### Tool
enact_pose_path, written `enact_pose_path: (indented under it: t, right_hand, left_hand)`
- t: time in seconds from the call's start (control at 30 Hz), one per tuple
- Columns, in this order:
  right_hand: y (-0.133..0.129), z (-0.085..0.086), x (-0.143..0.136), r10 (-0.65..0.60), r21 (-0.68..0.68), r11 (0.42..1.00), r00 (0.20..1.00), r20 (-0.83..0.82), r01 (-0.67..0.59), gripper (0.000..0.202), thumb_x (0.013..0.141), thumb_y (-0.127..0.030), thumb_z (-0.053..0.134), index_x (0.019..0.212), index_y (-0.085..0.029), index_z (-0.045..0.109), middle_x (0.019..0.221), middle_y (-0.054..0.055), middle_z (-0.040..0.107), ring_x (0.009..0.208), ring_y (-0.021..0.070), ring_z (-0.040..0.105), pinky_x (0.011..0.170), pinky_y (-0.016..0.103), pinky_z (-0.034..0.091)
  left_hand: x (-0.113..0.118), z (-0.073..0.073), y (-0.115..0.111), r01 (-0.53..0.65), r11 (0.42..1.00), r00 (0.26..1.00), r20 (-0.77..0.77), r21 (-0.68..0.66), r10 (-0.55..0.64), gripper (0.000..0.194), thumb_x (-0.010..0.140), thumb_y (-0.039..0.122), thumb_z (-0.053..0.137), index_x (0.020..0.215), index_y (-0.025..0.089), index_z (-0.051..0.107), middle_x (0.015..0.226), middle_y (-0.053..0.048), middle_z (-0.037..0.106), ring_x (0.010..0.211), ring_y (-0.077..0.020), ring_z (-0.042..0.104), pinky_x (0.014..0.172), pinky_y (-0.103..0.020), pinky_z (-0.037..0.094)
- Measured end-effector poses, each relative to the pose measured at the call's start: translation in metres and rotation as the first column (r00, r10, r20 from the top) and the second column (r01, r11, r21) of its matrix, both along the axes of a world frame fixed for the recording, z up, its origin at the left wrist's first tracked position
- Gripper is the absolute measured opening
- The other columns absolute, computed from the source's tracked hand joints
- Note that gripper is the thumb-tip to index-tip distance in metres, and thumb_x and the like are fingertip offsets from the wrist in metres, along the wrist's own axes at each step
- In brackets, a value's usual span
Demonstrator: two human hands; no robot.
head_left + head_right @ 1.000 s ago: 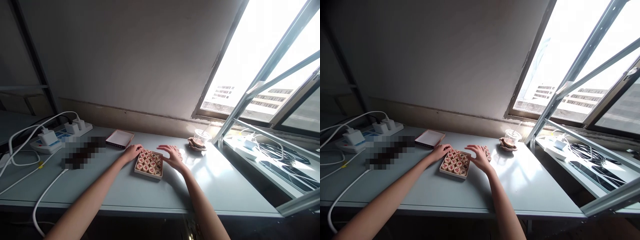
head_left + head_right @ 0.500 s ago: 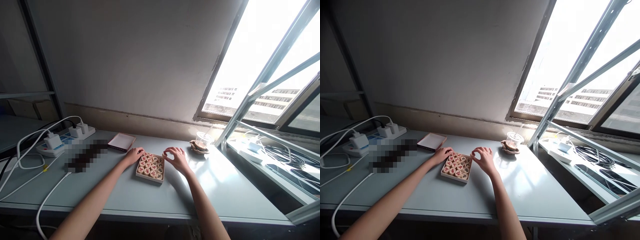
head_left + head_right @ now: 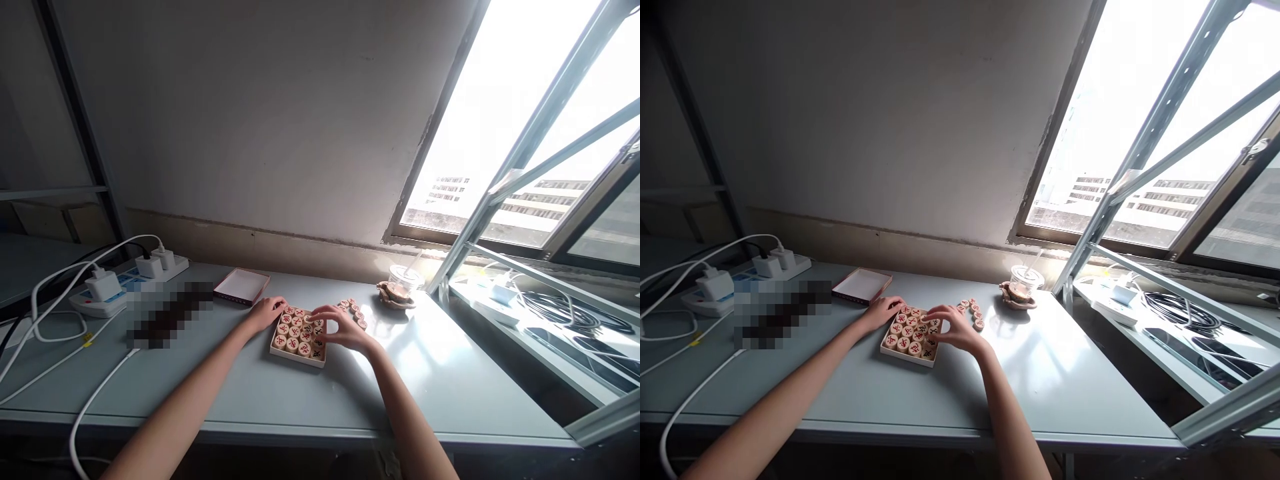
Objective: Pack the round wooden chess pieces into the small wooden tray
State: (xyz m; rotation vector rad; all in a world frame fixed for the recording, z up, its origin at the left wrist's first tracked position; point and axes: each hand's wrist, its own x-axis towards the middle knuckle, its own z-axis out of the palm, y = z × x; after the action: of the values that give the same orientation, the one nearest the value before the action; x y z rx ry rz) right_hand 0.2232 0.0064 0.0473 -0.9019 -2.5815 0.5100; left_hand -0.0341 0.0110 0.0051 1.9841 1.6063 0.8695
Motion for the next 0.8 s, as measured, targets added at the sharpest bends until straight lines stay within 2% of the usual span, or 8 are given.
enact_pose_path:
  t: [0.07, 0.17, 0.3, 0.43, 0.53, 0.6, 0.7, 0.8]
  right_hand:
    - [-0.003, -0.001, -0.004, 0.030, 0.004, 1.000, 0.999, 0.038, -0.030, 0.032, 0.077, -0.040, 0.069, 0.109, -0.035, 0.066, 0.118, 0.000, 0.060, 0.111, 0.0201, 0.052, 0.102, 0.040, 0.034]
    - [-0.005, -0.005, -0.008, 0.009, 0.044, 0.999, 0.998, 0.061, -0.011, 0.029, 0.074, -0.039, 0.072, 0.102, -0.033, 0.069, 0.113, 0.000, 0.061, 0.106, 0.0195, 0.053, 0.102, 0.041, 0.032]
    - [-0.006, -0.007, -0.012, 0.019, 0.072, 0.997, 0.999, 0.045, -0.023, 0.030, 0.074, -0.035, 0.073, 0.103, -0.035, 0.067, 0.111, -0.002, 0.061, 0.104, 0.0175, 0.053, 0.100, 0.038, 0.032]
    - [-0.006, -0.003, -0.009, -0.011, 0.098, 0.995, 1.000, 0.025, 0.009, 0.025, 0.078, -0.047, 0.067, 0.098, -0.032, 0.067, 0.108, -0.001, 0.061, 0.103, 0.0176, 0.053, 0.099, 0.037, 0.033]
    - [-0.001, 0.001, 0.003, -0.140, 0.129, 0.982, 0.990, 0.015, 0.137, 0.029, 0.081, -0.054, 0.060, 0.094, -0.029, 0.066, 0.107, 0.001, 0.061, 0.101, 0.0189, 0.053, 0.098, 0.040, 0.033]
    - [0.005, 0.001, 0.014, -0.273, 0.162, 0.950, 0.962, 0.028, 0.265, 0.028, 0.083, -0.053, 0.057, 0.092, -0.028, 0.065, 0.106, 0.001, 0.061, 0.099, 0.0196, 0.054, 0.096, 0.042, 0.034]
    - [0.015, -0.006, 0.029, -0.475, 0.256, 0.861, 0.875, 0.095, 0.439, 0.023, 0.084, -0.045, 0.055, 0.097, -0.027, 0.063, 0.107, 0.004, 0.060, 0.103, 0.0225, 0.052, 0.092, 0.044, 0.035]
    - [0.023, -0.016, 0.036, -0.549, 0.343, 0.808, 0.824, 0.142, 0.479, 0.030, 0.085, -0.031, 0.055, 0.114, -0.028, 0.058, 0.119, 0.007, 0.057, 0.111, 0.0259, 0.048, 0.090, 0.046, 0.035]
  left_hand:
    - [0.000, 0.000, 0.000, -0.008, 1.000, 1.000, -0.003, 0.001, 0.008, 0.037, 0.085, 0.045, 0.036, 0.087, 0.021, 0.064, 0.095, -0.005, 0.071, 0.089, -0.0206, 0.063, 0.078, -0.029, 0.044]
    - [-0.001, -0.002, 0.001, 0.002, 1.000, 1.000, -0.003, 0.013, -0.002, 0.037, 0.085, 0.045, 0.036, 0.086, 0.021, 0.064, 0.093, -0.005, 0.071, 0.089, -0.0202, 0.062, 0.079, -0.028, 0.044]
    - [-0.002, -0.003, 0.002, 0.020, 1.000, 1.000, 0.006, 0.011, -0.020, 0.038, 0.085, 0.046, 0.035, 0.086, 0.020, 0.064, 0.093, -0.005, 0.070, 0.089, -0.0201, 0.062, 0.079, -0.029, 0.044]
    - [-0.002, -0.003, 0.002, 0.009, 1.000, 1.000, -0.019, 0.015, -0.009, 0.039, 0.085, 0.045, 0.035, 0.088, 0.020, 0.064, 0.093, -0.006, 0.070, 0.089, -0.0206, 0.062, 0.080, -0.029, 0.044]
    - [-0.002, -0.002, 0.002, -0.012, 1.000, 0.999, -0.035, 0.016, 0.013, 0.038, 0.084, 0.044, 0.036, 0.089, 0.020, 0.065, 0.093, -0.006, 0.071, 0.088, -0.0207, 0.062, 0.078, -0.029, 0.045]
    - [-0.002, -0.003, 0.003, -0.008, 1.000, 0.999, -0.031, 0.012, 0.009, 0.037, 0.084, 0.043, 0.036, 0.089, 0.020, 0.065, 0.093, -0.005, 0.071, 0.088, -0.0205, 0.062, 0.077, -0.029, 0.045]
    - [-0.003, -0.004, 0.004, 0.000, 1.000, 1.000, -0.030, 0.023, 0.001, 0.036, 0.084, 0.042, 0.037, 0.087, 0.020, 0.065, 0.092, -0.004, 0.071, 0.089, -0.0202, 0.062, 0.077, -0.028, 0.045]
    - [-0.003, -0.004, 0.004, -0.004, 0.999, 0.999, -0.033, 0.034, 0.005, 0.036, 0.085, 0.042, 0.037, 0.088, 0.021, 0.065, 0.093, -0.004, 0.071, 0.089, -0.0201, 0.063, 0.077, -0.028, 0.045]
